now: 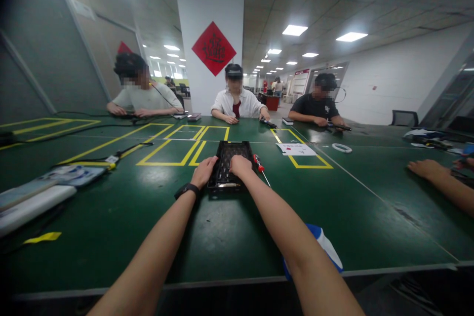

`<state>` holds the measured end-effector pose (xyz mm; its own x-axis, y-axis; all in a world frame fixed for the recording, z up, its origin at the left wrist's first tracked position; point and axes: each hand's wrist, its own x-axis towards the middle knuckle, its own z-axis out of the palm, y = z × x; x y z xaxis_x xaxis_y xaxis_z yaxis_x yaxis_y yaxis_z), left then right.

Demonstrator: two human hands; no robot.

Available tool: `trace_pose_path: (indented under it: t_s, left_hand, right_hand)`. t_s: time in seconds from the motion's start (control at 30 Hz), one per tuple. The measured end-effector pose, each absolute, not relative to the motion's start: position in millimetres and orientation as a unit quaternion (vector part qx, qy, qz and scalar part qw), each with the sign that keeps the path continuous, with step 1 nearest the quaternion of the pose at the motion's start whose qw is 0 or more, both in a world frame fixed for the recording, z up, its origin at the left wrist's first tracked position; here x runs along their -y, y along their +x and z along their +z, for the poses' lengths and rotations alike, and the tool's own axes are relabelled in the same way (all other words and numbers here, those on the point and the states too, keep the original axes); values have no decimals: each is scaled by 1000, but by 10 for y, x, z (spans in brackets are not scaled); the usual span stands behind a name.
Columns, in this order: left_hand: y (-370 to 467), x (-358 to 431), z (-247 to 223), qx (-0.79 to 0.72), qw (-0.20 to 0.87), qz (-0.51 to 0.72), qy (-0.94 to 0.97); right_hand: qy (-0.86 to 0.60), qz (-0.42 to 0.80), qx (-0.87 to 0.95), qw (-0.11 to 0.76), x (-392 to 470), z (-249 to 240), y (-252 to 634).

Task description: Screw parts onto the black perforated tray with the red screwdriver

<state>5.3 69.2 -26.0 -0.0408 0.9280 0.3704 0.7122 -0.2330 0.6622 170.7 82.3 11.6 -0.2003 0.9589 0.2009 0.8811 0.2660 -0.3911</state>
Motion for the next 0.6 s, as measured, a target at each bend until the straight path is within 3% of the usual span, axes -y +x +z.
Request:
trace_pose_path:
  t_s: [0.27, 0.47, 0.6]
  left_hand:
    - [48, -680, -247, -601, 140, 389, 684]
    - [61, -694, -258, -598, 144, 400, 680]
    - [72, -700, -274, -599, 142, 407, 675]
  right_hand:
    - [-534, 181, 784, 260, -789, 177, 1797]
    - [-363, 420, 750, 360, -512, 151, 1997]
    - [-347, 412, 763, 357, -439, 155, 2123]
